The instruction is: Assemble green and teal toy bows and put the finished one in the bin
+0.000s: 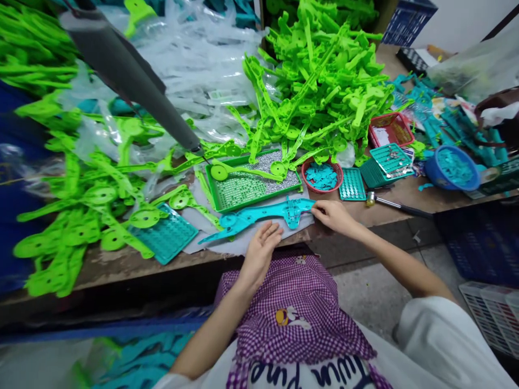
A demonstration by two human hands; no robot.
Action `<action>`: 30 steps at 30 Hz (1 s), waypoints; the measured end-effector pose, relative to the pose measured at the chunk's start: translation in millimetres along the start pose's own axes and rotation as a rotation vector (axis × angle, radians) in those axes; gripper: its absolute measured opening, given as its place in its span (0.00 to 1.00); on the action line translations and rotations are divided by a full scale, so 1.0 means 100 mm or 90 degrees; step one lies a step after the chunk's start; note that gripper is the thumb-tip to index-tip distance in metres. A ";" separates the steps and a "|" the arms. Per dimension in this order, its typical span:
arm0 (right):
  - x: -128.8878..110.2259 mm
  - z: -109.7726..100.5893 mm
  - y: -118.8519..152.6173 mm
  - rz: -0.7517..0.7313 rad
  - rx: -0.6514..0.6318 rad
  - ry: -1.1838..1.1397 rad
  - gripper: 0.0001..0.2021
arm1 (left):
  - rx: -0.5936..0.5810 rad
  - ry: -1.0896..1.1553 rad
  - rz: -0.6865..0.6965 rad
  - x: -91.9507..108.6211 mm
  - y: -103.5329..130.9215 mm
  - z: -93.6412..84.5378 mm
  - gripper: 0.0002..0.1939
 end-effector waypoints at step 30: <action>-0.22 0.10 0.39 -0.070 0.193 0.110 0.15 | 0.087 0.201 -0.078 -0.13 -0.25 0.28 0.17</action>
Point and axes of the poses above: each hand's wrist, its own y-axis away from the middle knuckle, its own z-axis out of the palm, x = y × z, the point moved 9 cm from there along -y, towards the middle knuckle, and after that the axes turned 7 degrees about x, right-handed, at the moved point
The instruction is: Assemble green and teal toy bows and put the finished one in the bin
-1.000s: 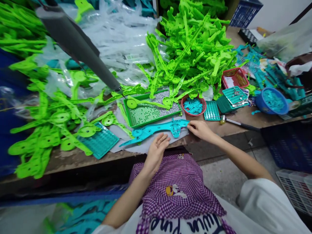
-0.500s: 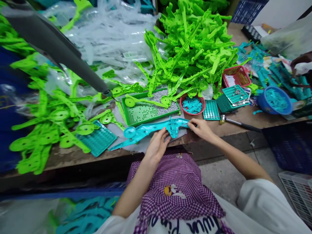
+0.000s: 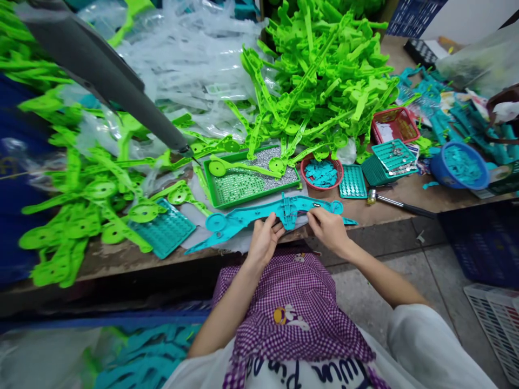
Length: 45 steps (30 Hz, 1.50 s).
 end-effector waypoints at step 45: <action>-0.24 0.33 -0.11 0.097 -0.080 -0.030 0.08 | -0.073 0.026 -0.024 0.09 0.03 0.12 0.12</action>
Point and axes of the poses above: each hand's wrist, its own y-axis away from the middle knuckle, its own z-axis out of the palm, x = y × z, the point moved 9 cm from there along -y, towards the middle knuckle, and after that the axes turned 7 degrees about x, right-handed, at the moved point
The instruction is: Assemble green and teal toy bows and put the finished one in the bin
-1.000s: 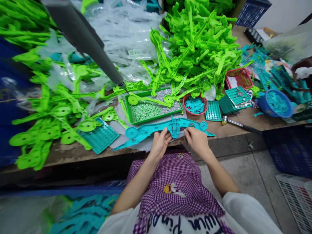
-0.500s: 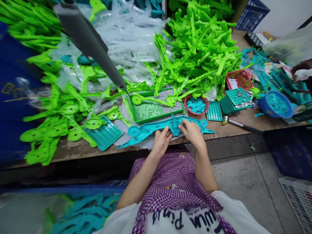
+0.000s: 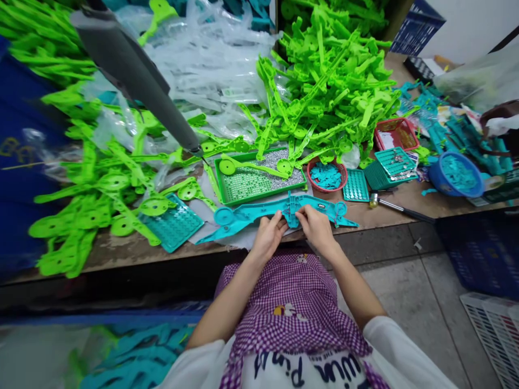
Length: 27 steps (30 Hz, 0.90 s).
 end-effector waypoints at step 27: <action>-0.26 0.20 -0.20 -0.072 -0.154 0.122 0.13 | -0.130 -0.902 0.491 0.84 -0.07 0.15 0.04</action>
Point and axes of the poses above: each hand's wrist, its own y-axis away from the middle knuckle, its own z-axis out of the palm, x = y × z, the point moved 9 cm from there along -y, towards the middle knuckle, and after that the axes turned 7 degrees about x, right-handed, at the moved point
